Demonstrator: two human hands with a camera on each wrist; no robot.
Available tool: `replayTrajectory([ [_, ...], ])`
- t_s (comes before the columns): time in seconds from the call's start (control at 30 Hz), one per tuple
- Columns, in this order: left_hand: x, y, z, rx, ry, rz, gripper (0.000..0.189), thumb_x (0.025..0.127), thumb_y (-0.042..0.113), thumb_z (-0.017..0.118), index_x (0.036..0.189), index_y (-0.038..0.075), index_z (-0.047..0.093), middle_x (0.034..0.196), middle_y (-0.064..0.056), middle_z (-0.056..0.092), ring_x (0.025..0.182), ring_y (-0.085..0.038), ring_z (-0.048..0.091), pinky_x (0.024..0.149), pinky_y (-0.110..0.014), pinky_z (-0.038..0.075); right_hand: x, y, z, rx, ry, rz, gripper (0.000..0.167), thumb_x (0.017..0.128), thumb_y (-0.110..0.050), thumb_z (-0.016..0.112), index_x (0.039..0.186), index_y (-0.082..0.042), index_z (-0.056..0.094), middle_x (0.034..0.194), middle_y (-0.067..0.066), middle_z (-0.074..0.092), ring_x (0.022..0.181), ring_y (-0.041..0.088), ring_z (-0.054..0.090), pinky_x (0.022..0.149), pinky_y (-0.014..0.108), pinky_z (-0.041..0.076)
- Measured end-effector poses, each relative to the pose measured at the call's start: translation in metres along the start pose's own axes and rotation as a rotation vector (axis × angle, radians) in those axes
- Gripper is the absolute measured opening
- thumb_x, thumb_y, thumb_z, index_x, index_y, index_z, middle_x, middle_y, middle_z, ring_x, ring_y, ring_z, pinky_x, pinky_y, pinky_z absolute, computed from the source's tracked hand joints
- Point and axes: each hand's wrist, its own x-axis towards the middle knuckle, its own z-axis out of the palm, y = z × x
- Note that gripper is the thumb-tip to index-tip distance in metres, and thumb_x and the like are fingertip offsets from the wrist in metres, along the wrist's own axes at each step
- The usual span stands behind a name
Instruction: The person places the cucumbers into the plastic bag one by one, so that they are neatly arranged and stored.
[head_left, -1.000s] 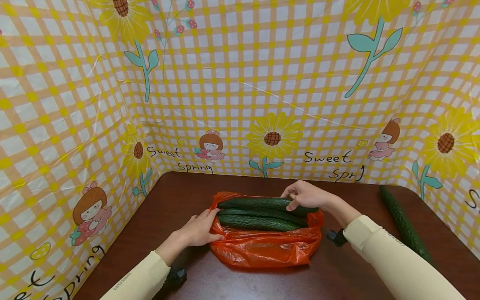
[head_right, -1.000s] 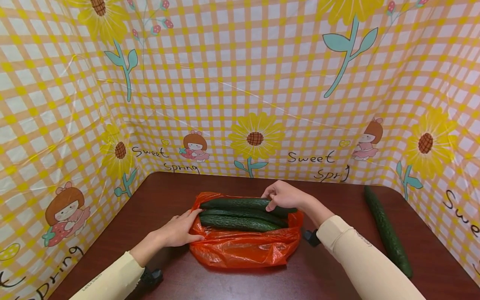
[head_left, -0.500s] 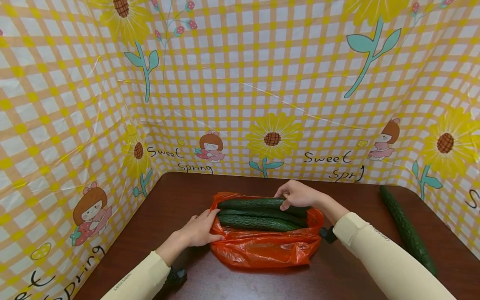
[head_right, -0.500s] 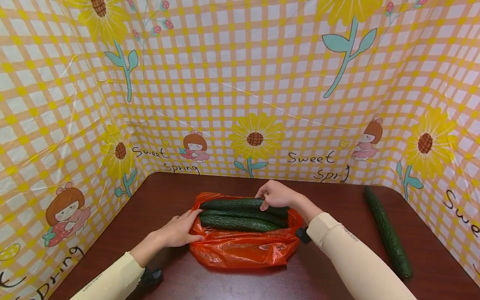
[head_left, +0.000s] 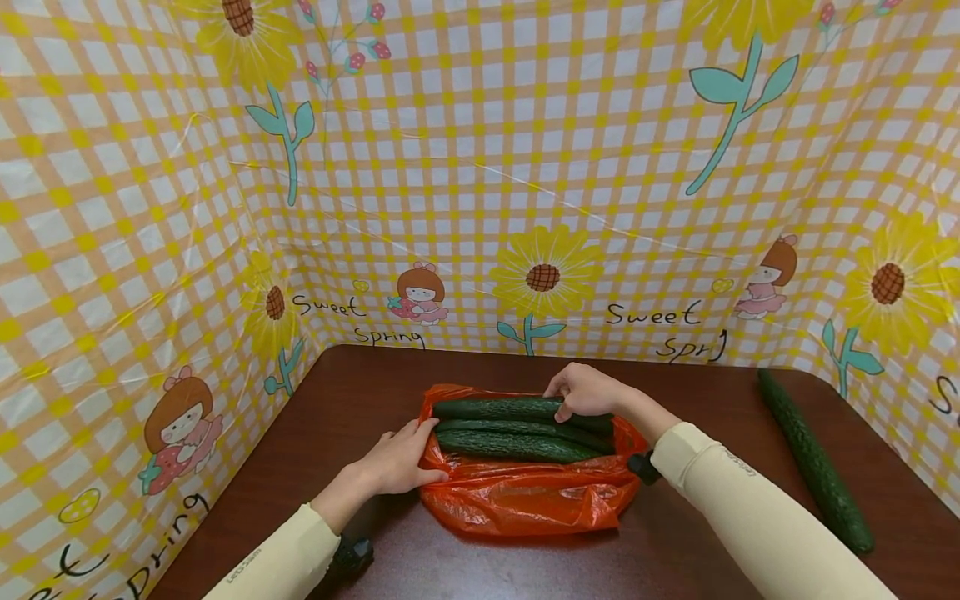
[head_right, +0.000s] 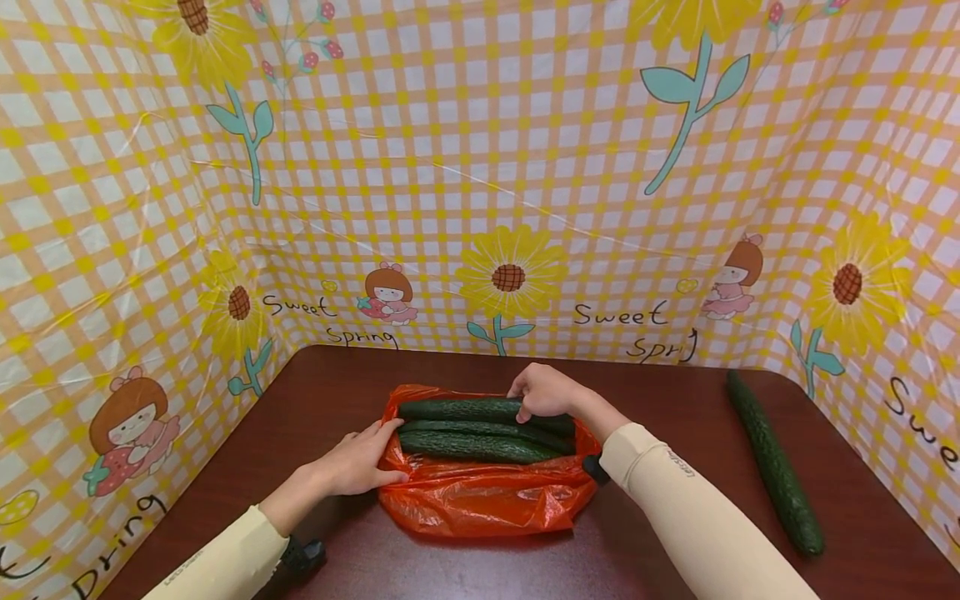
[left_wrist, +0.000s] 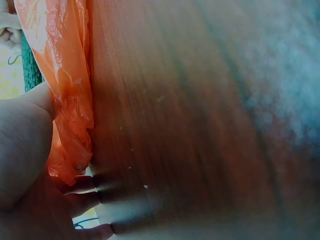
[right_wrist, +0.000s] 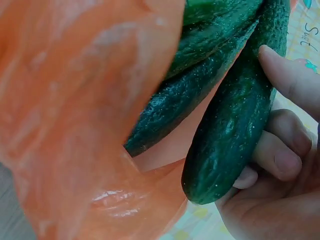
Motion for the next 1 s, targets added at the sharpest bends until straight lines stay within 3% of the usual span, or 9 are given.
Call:
replayTrajectory([
  [0.43, 0.0002, -0.0005, 0.0014, -0.002, 0.007, 0.001, 0.092, 0.089, 0.055, 0.071, 0.158, 0.009, 0.030, 0.156, -0.021, 0.039, 0.144, -0.037, 0.040, 0.115, -0.059, 0.029, 0.0024, 0.0023, 0.0064, -0.062, -0.010, 0.036, 0.038, 0.085, 0.002, 0.072, 0.122, 0.006, 0.069, 0.052, -0.005, 0.030, 0.053, 0.012, 0.018, 0.059, 0.030, 0.030],
  [0.57, 0.0008, -0.0003, 0.0017, 0.003, 0.013, 0.003, 0.092, 0.089, 0.055, 0.071, 0.157, 0.009, 0.030, 0.155, -0.021, 0.039, 0.143, -0.036, 0.041, 0.115, -0.059, 0.029, 0.0006, -0.0015, 0.0058, -0.072, -0.015, 0.066, 0.038, 0.086, 0.001, 0.073, 0.123, 0.005, 0.068, 0.053, 0.000, 0.038, 0.054, 0.013, 0.024, 0.060, 0.031, 0.032],
  [0.63, 0.0010, -0.0003, 0.0017, 0.004, 0.014, 0.004, 0.092, 0.089, 0.055, 0.071, 0.157, 0.009, 0.030, 0.155, -0.021, 0.039, 0.143, -0.036, 0.041, 0.115, -0.059, 0.029, -0.0003, -0.0023, 0.0055, -0.090, -0.013, 0.075, 0.038, 0.086, -0.001, 0.074, 0.123, 0.004, 0.069, 0.064, 0.004, 0.056, 0.059, 0.014, 0.042, 0.063, 0.032, 0.042],
  [0.7, 0.0009, -0.0005, 0.0015, 0.005, 0.014, 0.004, 0.092, 0.089, 0.055, 0.071, 0.157, 0.009, 0.030, 0.155, -0.021, 0.039, 0.143, -0.036, 0.041, 0.115, -0.059, 0.029, -0.0008, -0.0026, 0.0054, -0.099, -0.005, 0.087, 0.037, 0.086, -0.004, 0.075, 0.122, 0.002, 0.070, 0.087, 0.011, 0.070, 0.078, 0.022, 0.061, 0.074, 0.037, 0.052],
  [0.8, 0.0007, -0.0008, 0.0009, 0.001, 0.013, 0.006, 0.092, 0.089, 0.054, 0.071, 0.157, 0.008, 0.030, 0.155, -0.021, 0.039, 0.143, -0.036, 0.041, 0.115, -0.059, 0.029, -0.0011, -0.0022, 0.0055, -0.102, 0.010, 0.088, 0.036, 0.087, -0.008, 0.076, 0.121, 0.000, 0.071, 0.119, 0.017, 0.070, 0.111, 0.036, 0.064, 0.091, 0.049, 0.054],
  [1.0, -0.0006, -0.0013, 0.0007, -0.014, 0.000, -0.005, 0.093, 0.089, 0.055, 0.070, 0.158, 0.009, 0.028, 0.158, -0.022, 0.036, 0.146, -0.037, 0.037, 0.116, -0.061, 0.027, -0.0030, -0.0023, 0.0053, -0.076, 0.026, 0.097, 0.034, 0.088, -0.011, 0.076, 0.121, -0.002, 0.071, 0.117, 0.015, 0.071, 0.106, 0.034, 0.065, 0.088, 0.047, 0.054],
])
